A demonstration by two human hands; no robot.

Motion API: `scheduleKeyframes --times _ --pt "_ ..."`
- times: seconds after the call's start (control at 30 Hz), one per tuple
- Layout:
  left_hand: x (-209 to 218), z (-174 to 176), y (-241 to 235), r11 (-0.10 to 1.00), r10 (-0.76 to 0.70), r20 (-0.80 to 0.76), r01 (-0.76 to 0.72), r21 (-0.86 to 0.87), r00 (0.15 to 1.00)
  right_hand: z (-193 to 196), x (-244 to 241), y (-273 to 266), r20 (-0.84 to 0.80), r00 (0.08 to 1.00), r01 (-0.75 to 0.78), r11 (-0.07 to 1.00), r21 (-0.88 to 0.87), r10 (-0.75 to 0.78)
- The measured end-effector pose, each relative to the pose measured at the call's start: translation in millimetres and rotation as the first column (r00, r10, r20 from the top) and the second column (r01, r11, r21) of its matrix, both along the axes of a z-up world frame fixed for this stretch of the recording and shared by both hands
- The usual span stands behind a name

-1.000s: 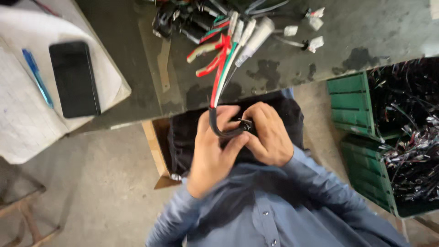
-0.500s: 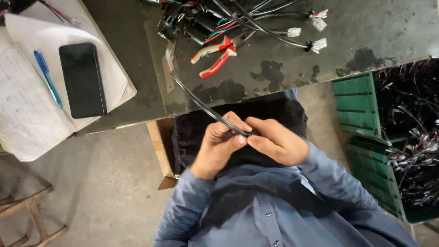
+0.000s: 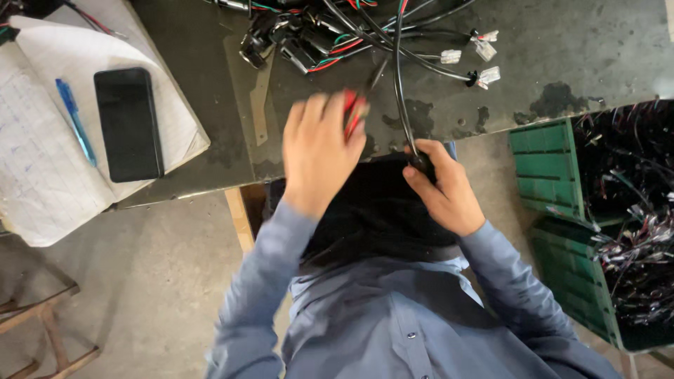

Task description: The person repeatedly strips the ends of black wires using red-handled pliers and crimps black connectors onto the exposed ends. Finished wires are placed on the table while more wires are taken from a green crate. The process is repeated continuously throughout the clip.

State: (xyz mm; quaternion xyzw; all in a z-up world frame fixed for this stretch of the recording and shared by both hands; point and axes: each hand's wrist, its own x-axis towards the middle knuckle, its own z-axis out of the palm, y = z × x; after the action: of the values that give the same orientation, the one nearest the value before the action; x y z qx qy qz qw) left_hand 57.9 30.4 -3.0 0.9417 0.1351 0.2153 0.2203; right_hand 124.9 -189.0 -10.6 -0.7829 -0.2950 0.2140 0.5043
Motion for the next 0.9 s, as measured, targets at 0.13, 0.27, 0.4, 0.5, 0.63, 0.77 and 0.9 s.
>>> scheduleKeyframes --times 0.13,0.27,0.4,0.5,0.63,0.77,0.9 --pt "-80 -6 -30 0.451 0.059 -0.298 -0.292 -0.844 0.953 22 0 -11 -0.003 0.996 -0.092 0.996 0.012 0.092" --pt "-102 6 -57 0.377 -0.309 -0.006 0.117 -0.919 0.951 52 4 -19 -0.14 0.94 -0.297 0.949 0.104 0.31" --pt "-68 14 -57 0.715 -0.262 0.205 0.332 -0.615 0.943 62 3 -13 -0.412 0.811 -0.358 0.909 0.214 0.416" --pt "-52 8 -51 0.625 -0.352 0.113 0.323 -0.711 0.929 50 0 -5 -0.667 0.697 -0.29 0.954 0.073 0.263" --pt "-68 -10 -55 0.617 -0.277 -0.141 0.064 -0.785 0.95 20 -7 2 -0.259 0.903 -0.307 0.936 0.173 0.344" --pt "-91 -38 -69 0.804 -0.127 -0.261 -0.055 -0.591 0.957 -8 -13 5 0.09 0.948 -0.297 0.95 -0.095 0.305" --pt "-97 -53 -74 0.886 -0.045 -0.268 -0.085 -0.456 0.962 -6 -10 8 -0.018 0.96 -0.278 0.948 -0.153 0.279"
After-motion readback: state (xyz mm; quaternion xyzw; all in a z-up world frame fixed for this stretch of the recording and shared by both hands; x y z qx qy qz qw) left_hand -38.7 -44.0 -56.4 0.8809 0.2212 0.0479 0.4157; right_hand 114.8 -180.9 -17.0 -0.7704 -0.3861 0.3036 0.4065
